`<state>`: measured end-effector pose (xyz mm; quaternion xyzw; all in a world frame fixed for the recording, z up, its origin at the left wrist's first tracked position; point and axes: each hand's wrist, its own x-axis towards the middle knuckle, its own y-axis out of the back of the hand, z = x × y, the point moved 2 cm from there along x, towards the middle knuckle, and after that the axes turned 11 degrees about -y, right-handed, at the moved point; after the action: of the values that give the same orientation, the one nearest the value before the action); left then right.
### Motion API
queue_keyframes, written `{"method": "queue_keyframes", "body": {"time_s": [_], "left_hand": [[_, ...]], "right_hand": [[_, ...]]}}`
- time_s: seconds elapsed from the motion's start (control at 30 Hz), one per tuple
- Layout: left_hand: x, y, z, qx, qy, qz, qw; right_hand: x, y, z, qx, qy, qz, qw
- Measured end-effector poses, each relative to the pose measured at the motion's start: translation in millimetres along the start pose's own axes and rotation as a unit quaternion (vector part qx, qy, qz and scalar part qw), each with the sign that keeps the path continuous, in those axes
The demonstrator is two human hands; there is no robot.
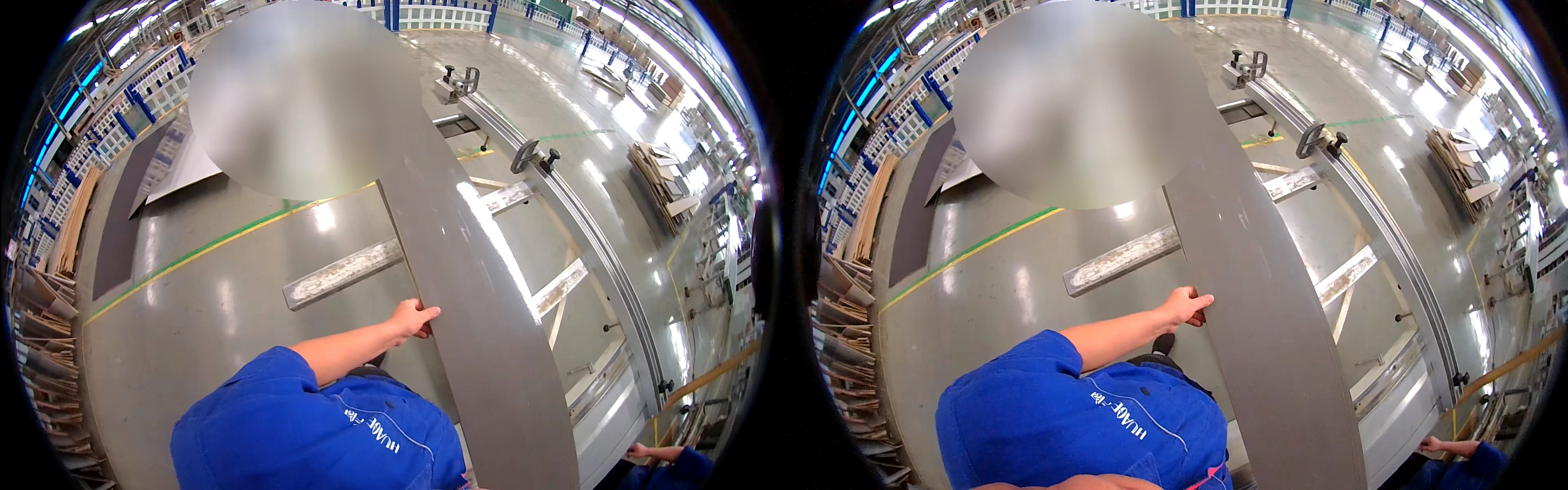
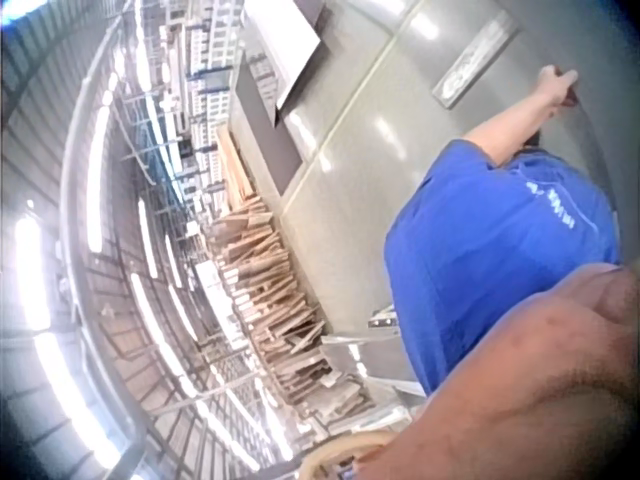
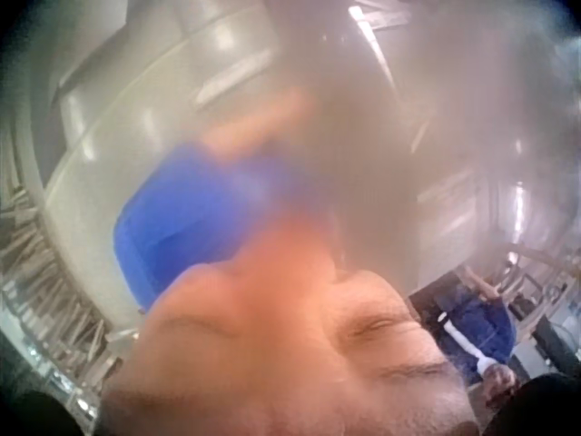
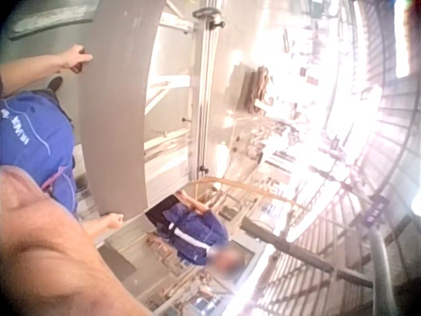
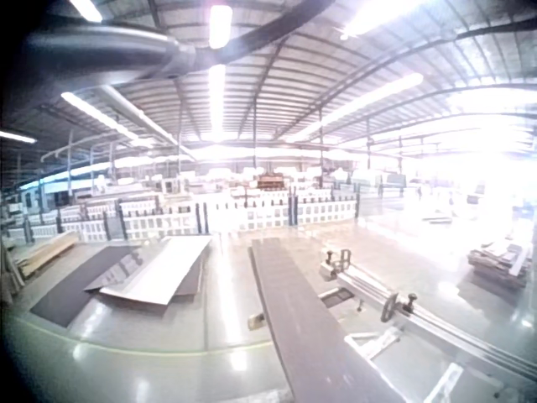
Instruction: The person positions a large grey panel on a table saw, consults a document, and uses a tape measure to verify dimensions. They then operate the saw to cut the panel and peel off a protective film from the edge of the cut piece.
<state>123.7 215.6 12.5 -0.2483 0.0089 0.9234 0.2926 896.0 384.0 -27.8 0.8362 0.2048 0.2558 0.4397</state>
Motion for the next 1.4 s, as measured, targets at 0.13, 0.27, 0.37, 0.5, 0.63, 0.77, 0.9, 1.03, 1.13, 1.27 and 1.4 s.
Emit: {"method": "queue_keyframes", "body": {"time_s": [0.13,0.27,0.37,0.5,0.63,0.77,0.9,1.03,1.13,1.27,1.4], "left_hand": [[-2.1,-1.2,2.7,0.004,-0.006,0.004,1.0],[-2.9,-1.8,3.3,0.011,-0.014,0.007,1.0],[-1.0,-0.4,3.6,0.028,-0.021,0.006,0.999],[0.2,0.5,3.4,0.069,-0.038,0.004,0.997],[5.3,2.4,2.2,0.101,-0.031,0.006,0.994],[12.8,3.2,-0.1,0.049,-0.03,-0.003,0.998],[17.8,5.9,-2.2,0.073,-0.022,-0.026,0.997],[20.6,9.1,-1.6,0.105,-0.014,-0.022,0.994],[22.7,9.0,-0.8,0.104,-0.012,-0.024,0.994],[24.2,8.5,0.6,0.11,-0.006,-0.034,0.993],[24.1,8.3,0.8,0.108,-0.002,-0.034,0.994]], "right_hand": [[-0.5,-0.7,3.4,-0.006,0.029,0.02,0.999],[-2.5,-3.7,4.3,-0.028,0.025,0.04,0.998],[-6.1,-2.5,-3.4,0.153,0.156,0.091,0.972],[-7.8,-3.7,-5.8,-0.016,-0.023,-0.061,0.998],[-19.7,7.0,-21.2,0.034,-0.018,-0.062,0.997],[-32.6,15.6,-38.4,0.005,-0.044,-0.036,0.998],[-41.6,20.5,-52.6,0.003,-0.072,-0.013,0.997],[-47.2,23.3,-57.8,0.026,-0.083,0.016,0.996],[-51.2,26.6,-60.3,0.049,-0.049,0.042,0.997],[-54.6,29.7,-62.7,0.074,-0.095,0.017,0.993],[-56.6,33.9,-65.8,0.062,-0.095,0.0,0.993]]}}
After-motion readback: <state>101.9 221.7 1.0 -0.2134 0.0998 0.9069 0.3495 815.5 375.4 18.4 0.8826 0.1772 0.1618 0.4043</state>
